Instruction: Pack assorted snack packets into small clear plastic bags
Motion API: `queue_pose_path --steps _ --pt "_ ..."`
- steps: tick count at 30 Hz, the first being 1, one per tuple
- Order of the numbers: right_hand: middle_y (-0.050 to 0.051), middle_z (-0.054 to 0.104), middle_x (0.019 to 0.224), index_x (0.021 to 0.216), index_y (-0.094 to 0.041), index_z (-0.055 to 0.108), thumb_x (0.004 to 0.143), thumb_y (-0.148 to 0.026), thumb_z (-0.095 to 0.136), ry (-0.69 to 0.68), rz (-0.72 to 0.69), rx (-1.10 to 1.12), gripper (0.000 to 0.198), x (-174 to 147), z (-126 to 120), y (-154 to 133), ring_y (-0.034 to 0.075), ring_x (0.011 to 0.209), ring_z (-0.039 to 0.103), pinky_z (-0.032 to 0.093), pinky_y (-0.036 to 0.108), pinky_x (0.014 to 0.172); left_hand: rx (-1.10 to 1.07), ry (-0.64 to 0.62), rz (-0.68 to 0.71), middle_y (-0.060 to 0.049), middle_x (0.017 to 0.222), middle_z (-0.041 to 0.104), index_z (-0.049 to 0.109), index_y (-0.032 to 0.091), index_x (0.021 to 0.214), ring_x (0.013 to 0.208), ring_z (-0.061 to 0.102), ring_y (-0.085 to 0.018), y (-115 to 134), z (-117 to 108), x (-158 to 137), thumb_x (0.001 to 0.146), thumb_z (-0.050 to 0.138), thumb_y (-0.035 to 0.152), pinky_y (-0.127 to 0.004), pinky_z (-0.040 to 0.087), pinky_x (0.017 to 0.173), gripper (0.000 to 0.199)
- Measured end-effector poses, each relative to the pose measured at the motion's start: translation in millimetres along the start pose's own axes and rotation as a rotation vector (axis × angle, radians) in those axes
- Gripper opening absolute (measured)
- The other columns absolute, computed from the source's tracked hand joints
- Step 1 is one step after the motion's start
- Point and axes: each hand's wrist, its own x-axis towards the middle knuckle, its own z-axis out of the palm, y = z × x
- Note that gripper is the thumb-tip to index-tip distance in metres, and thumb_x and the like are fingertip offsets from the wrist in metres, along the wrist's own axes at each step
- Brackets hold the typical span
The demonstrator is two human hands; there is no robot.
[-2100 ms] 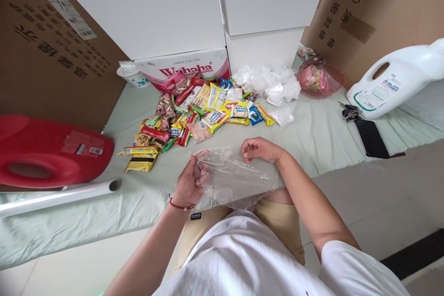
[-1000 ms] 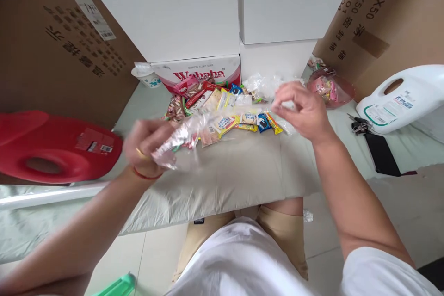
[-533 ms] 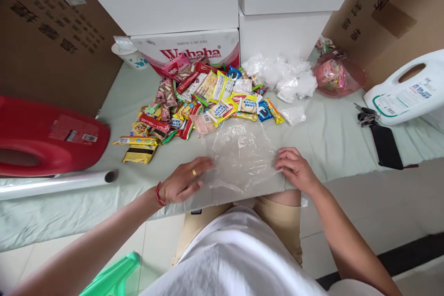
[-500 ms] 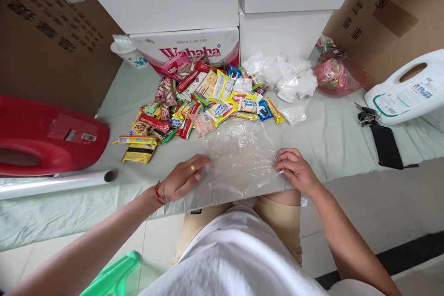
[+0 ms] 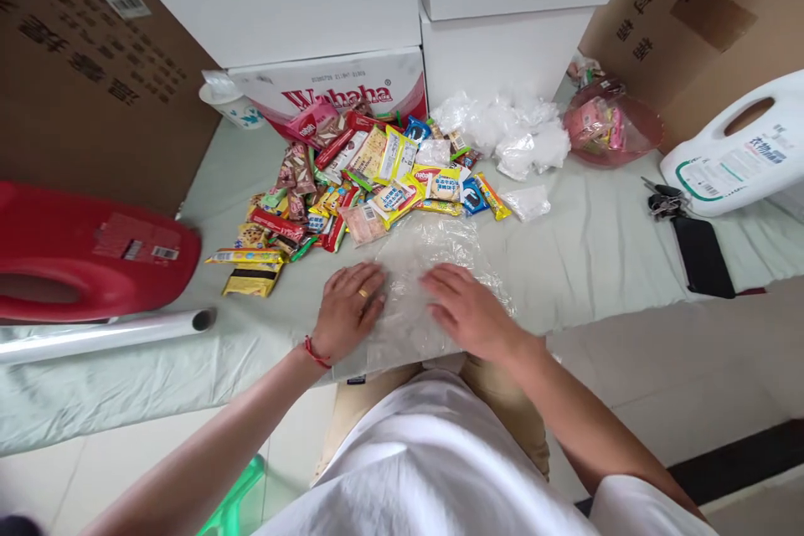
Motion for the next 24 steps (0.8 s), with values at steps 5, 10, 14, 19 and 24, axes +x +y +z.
queue_pose_path --steps 5,10,14,19,24 --pt "0.015 0.037 0.167 0.163 -0.018 0.037 0.106 -0.043 0.046 -0.023 0.169 -0.187 0.063 0.9 59.1 8.2 0.036 0.157 0.03 0.021 0.062 0.129 0.103 -0.057 -0.082 -0.018 0.161 0.047 0.047 0.025 0.155 0.148 0.046 -0.036 -1.8 3.1 -18.8 0.104 0.044 0.037 -0.069 0.006 0.124 0.053" --pt "0.012 0.031 0.17 0.166 -0.02 0.03 0.108 -0.043 0.042 -0.038 0.192 -0.234 0.064 -38.0 57.5 20.1 0.033 0.158 0.028 0.018 0.059 0.13 0.086 0.136 -0.219 -0.021 0.151 0.057 0.057 0.02 0.145 0.145 0.048 -0.037 6.7 -4.6 -33.4 0.103 0.046 0.039 -0.064 0.026 0.12 0.047" --pt "0.011 0.032 0.17 0.166 -0.022 0.029 0.108 -0.042 0.041 -0.046 0.213 -0.286 0.062 -52.9 55.9 9.4 0.032 0.158 0.029 0.019 0.06 0.13 0.022 0.243 -0.058 -0.017 0.131 0.071 0.068 0.021 0.126 0.134 0.059 -0.033 38.1 -9.7 -14.9 0.101 0.049 0.033 -0.052 0.041 0.112 0.034" --pt "0.009 0.034 0.169 0.164 -0.021 0.036 0.109 -0.042 0.038 -0.119 0.243 -0.337 0.058 -67.2 43.5 3.3 0.03 0.157 0.031 0.024 0.059 0.128 0.134 -0.027 -0.029 -0.015 0.151 0.059 0.062 0.02 0.141 0.143 0.052 -0.032 42.8 -0.7 19.9 0.104 0.042 0.035 -0.058 0.033 0.12 0.045" --pt "0.011 0.07 0.135 0.132 -0.023 0.071 0.107 -0.038 0.043 -0.196 0.237 -0.245 0.04 -36.4 -17.2 25.5 0.028 0.125 0.063 0.053 0.045 0.104 0.283 -0.163 -0.022 -0.013 0.169 0.032 0.042 0.023 0.159 0.155 0.036 -0.032 6.2 8.8 17.3 0.105 0.036 0.047 -0.067 0.018 0.124 0.06"
